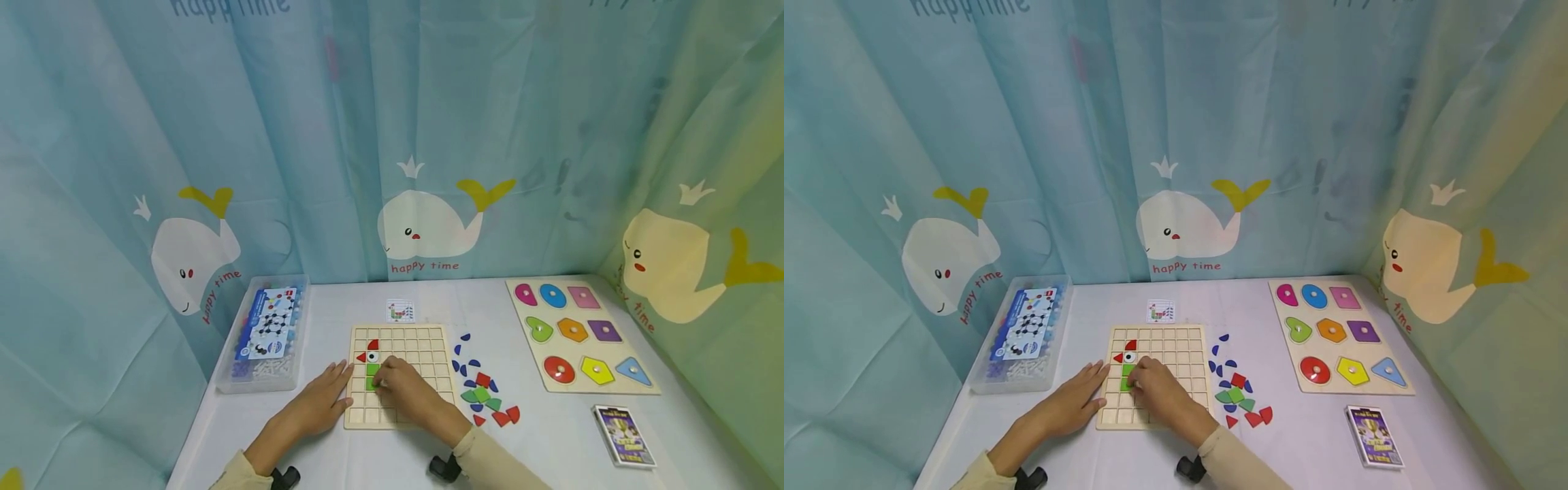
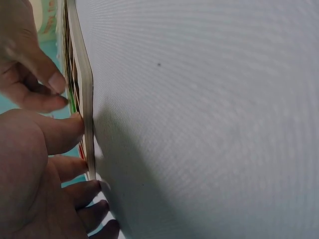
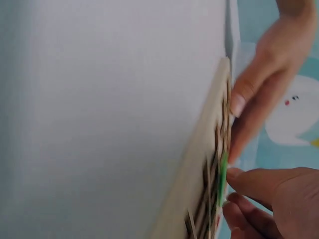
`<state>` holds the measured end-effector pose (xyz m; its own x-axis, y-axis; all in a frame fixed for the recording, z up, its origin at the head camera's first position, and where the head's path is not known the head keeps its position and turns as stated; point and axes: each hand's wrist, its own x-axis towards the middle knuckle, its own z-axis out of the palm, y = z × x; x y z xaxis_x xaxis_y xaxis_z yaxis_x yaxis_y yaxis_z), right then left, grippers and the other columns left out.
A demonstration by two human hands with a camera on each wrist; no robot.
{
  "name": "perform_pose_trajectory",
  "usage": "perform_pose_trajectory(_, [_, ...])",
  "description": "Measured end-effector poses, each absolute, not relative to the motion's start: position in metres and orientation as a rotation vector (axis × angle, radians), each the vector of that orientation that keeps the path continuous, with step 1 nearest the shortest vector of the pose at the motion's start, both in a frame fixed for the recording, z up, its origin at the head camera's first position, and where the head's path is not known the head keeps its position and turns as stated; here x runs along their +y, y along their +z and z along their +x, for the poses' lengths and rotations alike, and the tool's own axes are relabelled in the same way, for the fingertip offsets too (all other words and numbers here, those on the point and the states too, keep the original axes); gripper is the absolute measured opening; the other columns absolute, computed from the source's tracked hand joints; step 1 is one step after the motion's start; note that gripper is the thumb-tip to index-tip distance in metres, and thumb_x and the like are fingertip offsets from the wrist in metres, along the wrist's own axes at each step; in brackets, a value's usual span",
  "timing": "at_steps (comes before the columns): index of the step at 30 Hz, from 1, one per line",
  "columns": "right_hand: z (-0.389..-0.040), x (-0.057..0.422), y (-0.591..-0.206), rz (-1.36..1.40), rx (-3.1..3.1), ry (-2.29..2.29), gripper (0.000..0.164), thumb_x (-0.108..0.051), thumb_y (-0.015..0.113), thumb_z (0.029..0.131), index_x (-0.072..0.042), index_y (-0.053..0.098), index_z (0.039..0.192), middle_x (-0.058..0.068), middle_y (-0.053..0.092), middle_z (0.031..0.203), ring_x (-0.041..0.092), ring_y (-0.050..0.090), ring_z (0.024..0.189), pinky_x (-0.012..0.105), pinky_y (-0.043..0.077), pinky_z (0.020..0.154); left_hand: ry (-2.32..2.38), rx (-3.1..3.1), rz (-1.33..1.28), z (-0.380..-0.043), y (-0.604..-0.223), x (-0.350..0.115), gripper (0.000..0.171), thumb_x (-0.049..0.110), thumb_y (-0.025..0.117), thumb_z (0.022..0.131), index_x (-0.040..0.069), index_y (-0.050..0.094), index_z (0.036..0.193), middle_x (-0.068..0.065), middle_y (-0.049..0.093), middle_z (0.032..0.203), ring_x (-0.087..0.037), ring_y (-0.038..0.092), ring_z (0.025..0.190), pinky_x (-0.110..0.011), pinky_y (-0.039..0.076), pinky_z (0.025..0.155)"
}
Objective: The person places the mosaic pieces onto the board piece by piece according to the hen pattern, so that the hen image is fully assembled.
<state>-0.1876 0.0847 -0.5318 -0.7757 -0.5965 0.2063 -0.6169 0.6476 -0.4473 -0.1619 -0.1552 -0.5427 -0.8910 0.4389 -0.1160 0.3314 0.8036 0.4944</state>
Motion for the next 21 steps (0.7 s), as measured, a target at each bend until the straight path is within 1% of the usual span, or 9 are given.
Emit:
perform_pose_trajectory(5, [-0.189,0.111,-0.521,0.905,-2.933,0.778,0.013,-0.007,0.078,0.095,-0.006,0.077,0.107,0.002,0.067,0.103,0.017,0.065,0.097,0.036,0.060,0.089,0.690,2.765,0.578,-0.161,-0.542,-0.154,0.066,0.031,0.058,0.109,0.004,0.034,0.164,-0.019,0.031,0.171,-0.044,0.026,0.159,-0.064,0.029,0.125])
perform_pose_trajectory(9, [-0.187,0.145,-0.509,0.724,-3.063,0.802,0.011,-0.005,0.078,0.094,-0.007,0.073,0.104,0.003,0.064,0.102,0.019,0.065,0.097,0.042,0.060,0.088,0.689,2.765,0.571,-0.161,-0.541,-0.153,0.066,0.031,0.059,0.109,0.004,0.035,0.164,-0.019,0.031,0.171,-0.044,0.025,0.159,-0.064,0.029,0.125])
perform_pose_trajectory(12, [-0.183,0.172,-0.501,0.553,-3.150,0.818,0.015,-0.002,0.079,0.092,-0.007,0.071,0.104,0.004,0.062,0.103,0.019,0.062,0.095,0.043,0.058,0.086,0.686,2.765,0.571,-0.161,-0.541,-0.152,0.066,0.031,0.058,0.109,0.004,0.034,0.164,-0.019,0.030,0.171,-0.044,0.025,0.159,-0.064,0.029,0.125])
perform_pose_trajectory(16, [-0.176,0.202,-0.497,0.378,-3.236,0.827,0.023,-0.001,0.083,0.088,-0.008,0.070,0.106,0.006,0.062,0.106,0.019,0.061,0.095,0.043,0.058,0.085,0.684,2.771,0.578,-0.162,-0.540,-0.151,0.065,0.030,0.057,0.109,0.003,0.034,0.164,-0.020,0.030,0.171,-0.044,0.025,0.159,-0.063,0.028,0.126])
perform_pose_trajectory(19, [-0.172,0.216,-0.501,0.311,-3.284,0.873,0.024,-0.003,0.084,0.087,-0.011,0.071,0.106,0.007,0.061,0.107,0.020,0.060,0.093,0.039,0.058,0.078,0.681,2.766,0.568,-0.162,-0.539,-0.152,0.065,0.030,0.057,0.110,0.003,0.034,0.164,-0.020,0.030,0.171,-0.044,0.025,0.159,-0.063,0.028,0.126])
perform_pose_trajectory(21, [-0.170,0.221,-0.505,0.268,-3.303,0.916,0.022,-0.003,0.083,0.088,-0.012,0.071,0.105,0.007,0.059,0.105,0.020,0.058,0.090,0.036,0.057,0.070,0.681,2.758,0.556,-0.161,-0.539,-0.151,0.065,0.030,0.056,0.110,0.004,0.034,0.165,-0.019,0.030,0.172,-0.043,0.024,0.160,-0.062,0.028,0.126])
